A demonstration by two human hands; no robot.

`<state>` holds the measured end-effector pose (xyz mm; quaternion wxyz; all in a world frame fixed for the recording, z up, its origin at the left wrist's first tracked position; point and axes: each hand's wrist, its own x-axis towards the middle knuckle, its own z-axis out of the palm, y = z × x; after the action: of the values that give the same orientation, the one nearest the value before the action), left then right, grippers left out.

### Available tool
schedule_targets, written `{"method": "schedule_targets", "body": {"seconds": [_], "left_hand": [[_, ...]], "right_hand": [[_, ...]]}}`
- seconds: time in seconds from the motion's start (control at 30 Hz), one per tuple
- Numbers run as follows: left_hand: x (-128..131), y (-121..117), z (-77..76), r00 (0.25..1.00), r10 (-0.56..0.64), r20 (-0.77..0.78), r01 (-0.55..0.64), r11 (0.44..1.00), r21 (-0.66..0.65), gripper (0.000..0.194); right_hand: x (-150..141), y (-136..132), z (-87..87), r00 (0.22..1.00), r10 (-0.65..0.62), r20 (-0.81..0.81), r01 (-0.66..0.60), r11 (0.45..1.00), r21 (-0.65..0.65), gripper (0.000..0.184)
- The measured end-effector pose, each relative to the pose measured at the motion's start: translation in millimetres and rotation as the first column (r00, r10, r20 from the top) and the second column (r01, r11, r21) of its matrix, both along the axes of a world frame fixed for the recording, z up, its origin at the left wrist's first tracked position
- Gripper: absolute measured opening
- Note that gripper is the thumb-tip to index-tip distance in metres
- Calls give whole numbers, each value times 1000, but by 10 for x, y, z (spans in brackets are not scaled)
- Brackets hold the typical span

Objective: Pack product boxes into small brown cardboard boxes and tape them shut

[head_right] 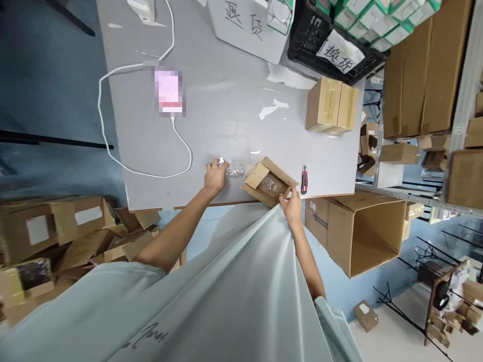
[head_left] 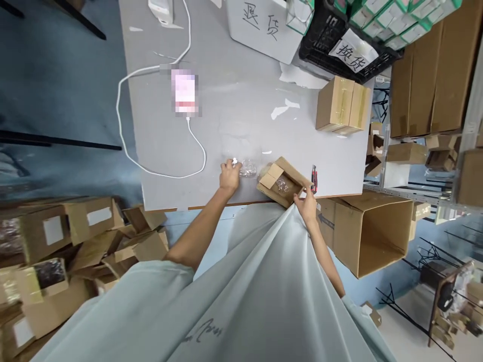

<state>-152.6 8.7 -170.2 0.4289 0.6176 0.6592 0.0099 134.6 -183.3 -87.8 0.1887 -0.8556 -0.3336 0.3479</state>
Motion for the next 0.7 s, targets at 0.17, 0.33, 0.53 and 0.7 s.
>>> {"method": "schedule_targets", "body": {"seconds": [0.17, 0.33, 0.53, 0.7], "left_hand": [[-126, 127, 201, 958, 204, 204, -248, 943, 223, 50], [139, 84, 804, 865, -56, 499, -155, 915, 372, 51], [1035, -67, 832, 838, -370, 400, 331, 929, 166, 43], [1392, 103, 457, 933, -355, -54, 349, 932, -98, 46]], "right_hand": [[118, 396, -19, 994, 92, -55, -83, 987, 140, 80], [226, 695, -41, 965, 224, -138, -195, 961, 193, 70], [341, 787, -137, 927, 333, -173, -302, 935, 184, 60], [466, 760, -226, 905, 367, -214, -322, 921, 218, 66]]}}
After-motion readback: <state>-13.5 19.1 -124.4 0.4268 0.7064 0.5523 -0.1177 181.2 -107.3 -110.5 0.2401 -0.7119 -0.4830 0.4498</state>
